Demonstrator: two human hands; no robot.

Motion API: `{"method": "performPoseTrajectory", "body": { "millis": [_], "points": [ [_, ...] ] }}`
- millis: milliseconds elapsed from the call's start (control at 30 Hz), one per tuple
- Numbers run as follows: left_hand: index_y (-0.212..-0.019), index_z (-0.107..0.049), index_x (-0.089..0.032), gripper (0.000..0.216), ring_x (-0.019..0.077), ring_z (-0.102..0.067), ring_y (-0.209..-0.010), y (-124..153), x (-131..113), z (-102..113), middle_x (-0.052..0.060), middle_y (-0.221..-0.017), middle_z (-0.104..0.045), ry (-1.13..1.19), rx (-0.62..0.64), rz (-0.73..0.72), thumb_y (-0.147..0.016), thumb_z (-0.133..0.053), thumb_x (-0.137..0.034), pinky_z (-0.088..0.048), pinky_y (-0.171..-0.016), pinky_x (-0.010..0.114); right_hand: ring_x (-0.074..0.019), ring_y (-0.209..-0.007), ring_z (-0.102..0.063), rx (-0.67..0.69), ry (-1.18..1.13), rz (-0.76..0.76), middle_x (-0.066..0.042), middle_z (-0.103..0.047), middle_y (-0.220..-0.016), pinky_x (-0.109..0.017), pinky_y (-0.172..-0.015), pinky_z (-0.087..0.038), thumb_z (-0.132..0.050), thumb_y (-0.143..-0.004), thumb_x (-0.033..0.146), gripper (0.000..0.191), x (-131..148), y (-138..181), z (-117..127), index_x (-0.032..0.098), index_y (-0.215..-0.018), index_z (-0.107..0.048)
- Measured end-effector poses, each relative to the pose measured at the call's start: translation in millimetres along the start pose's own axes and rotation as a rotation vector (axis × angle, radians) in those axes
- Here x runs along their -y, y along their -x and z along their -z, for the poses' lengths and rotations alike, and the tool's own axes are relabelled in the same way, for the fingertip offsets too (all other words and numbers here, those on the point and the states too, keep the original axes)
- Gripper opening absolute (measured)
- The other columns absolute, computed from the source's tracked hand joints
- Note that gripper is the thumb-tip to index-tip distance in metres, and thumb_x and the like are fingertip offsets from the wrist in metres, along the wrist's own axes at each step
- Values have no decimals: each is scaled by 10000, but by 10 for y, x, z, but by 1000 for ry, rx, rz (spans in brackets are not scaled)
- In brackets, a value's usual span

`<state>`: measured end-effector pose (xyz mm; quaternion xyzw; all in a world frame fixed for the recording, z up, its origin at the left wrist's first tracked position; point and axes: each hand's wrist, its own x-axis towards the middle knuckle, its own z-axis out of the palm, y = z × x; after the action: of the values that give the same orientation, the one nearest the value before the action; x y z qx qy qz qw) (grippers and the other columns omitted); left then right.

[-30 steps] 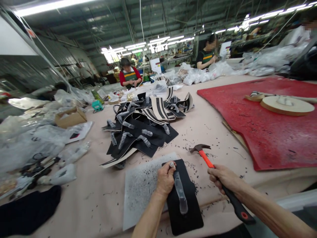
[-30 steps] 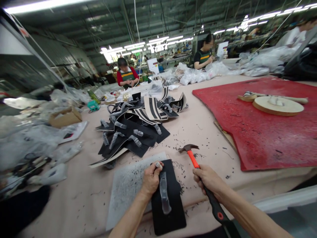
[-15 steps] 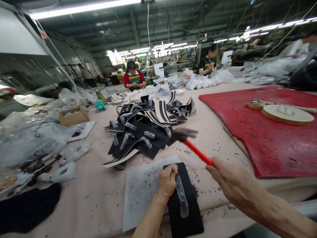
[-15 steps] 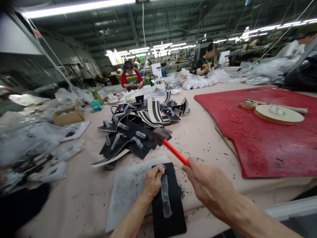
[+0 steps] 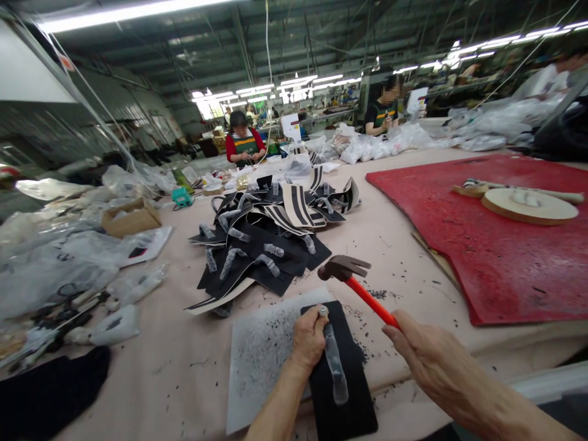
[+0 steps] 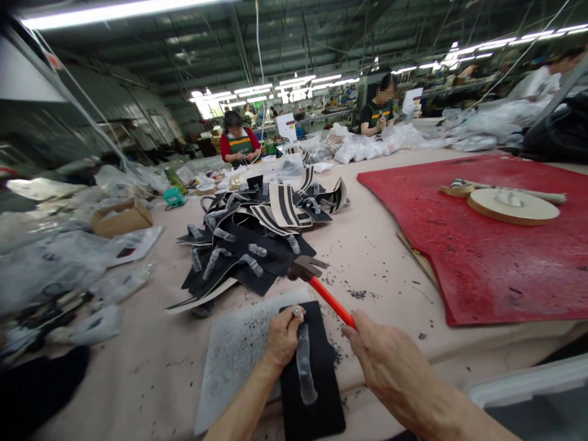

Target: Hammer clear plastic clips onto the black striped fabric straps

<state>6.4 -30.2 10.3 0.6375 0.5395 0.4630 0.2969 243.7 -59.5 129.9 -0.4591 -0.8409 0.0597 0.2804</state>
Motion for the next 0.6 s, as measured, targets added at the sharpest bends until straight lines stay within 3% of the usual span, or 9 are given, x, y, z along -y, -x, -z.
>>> {"method": "performPoseTrajectory", "body": {
  "millis": [133,300,467,600],
  "points": [
    [-904,-682,-192,190,196,-638,-799,4,35,-20,49,-864,-699,-5,-8,5,-920,-493,-180,-483,-768,300,-111,-387,-462,-66,-71,36,64,-514,-532,-270,-444,-274,-349,-1042,273,196,110,-15,-8,238,-871,-440],
    [-832,-661,-187,169,176,-591,-676,18,103,-50,15,-720,-645,-63,-27,37,-907,-510,-170,-450,-664,272,-143,-401,-505,135,63,137,9,-605,-575,-316,-450,-200,-304,-1026,248,253,6,119,-231,226,-862,-495],
    [-895,-672,-179,189,184,-622,-769,16,115,-49,41,-827,-684,-47,-10,4,-924,-485,-185,-468,-741,282,-147,-416,-505,120,46,7,11,-576,-548,-309,-465,-209,-282,-1034,274,276,9,153,-273,202,-907,-516],
    [-892,-676,-179,178,181,-618,-710,14,91,-47,27,-766,-677,-68,-14,35,-903,-499,-171,-461,-679,275,-162,-457,-514,292,3,-56,-16,-603,-594,-308,-495,-238,-317,-1008,315,287,-22,157,-251,210,-863,-541]
  ]
}}
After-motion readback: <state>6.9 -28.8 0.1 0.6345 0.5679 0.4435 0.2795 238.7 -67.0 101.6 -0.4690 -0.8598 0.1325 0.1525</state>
